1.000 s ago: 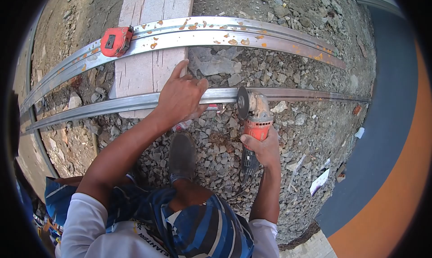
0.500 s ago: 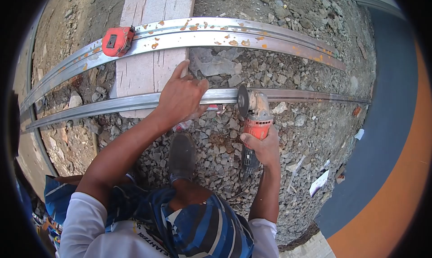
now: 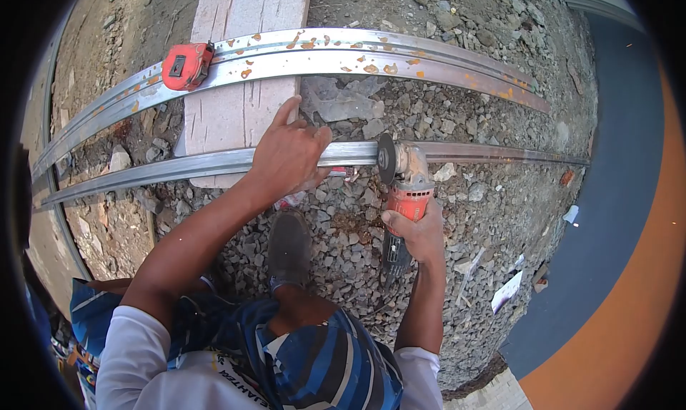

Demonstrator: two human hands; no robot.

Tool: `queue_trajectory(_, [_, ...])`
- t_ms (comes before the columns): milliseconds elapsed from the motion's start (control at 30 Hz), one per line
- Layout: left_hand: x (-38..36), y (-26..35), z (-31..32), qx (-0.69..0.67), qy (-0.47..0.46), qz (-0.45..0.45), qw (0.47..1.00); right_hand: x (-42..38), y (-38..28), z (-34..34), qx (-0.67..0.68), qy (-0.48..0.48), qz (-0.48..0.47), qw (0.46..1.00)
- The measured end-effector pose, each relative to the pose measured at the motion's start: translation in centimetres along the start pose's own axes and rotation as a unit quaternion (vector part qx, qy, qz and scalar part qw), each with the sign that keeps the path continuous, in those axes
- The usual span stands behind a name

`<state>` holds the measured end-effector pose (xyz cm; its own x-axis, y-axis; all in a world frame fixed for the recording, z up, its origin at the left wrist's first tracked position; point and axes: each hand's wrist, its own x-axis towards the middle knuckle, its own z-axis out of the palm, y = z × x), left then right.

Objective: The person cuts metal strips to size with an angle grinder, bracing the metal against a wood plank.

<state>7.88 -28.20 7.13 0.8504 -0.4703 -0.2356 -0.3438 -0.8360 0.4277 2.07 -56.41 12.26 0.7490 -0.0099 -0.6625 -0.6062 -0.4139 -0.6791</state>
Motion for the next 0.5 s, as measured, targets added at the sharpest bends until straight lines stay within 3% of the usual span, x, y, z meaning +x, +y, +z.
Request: queue_trajectory(500, [0.00, -0.03, 0.07, -0.005, 0.018, 0.007, 1.000, 0.10, -0.07, -0.05, -0.005, -0.003, -0.015, 1.000])
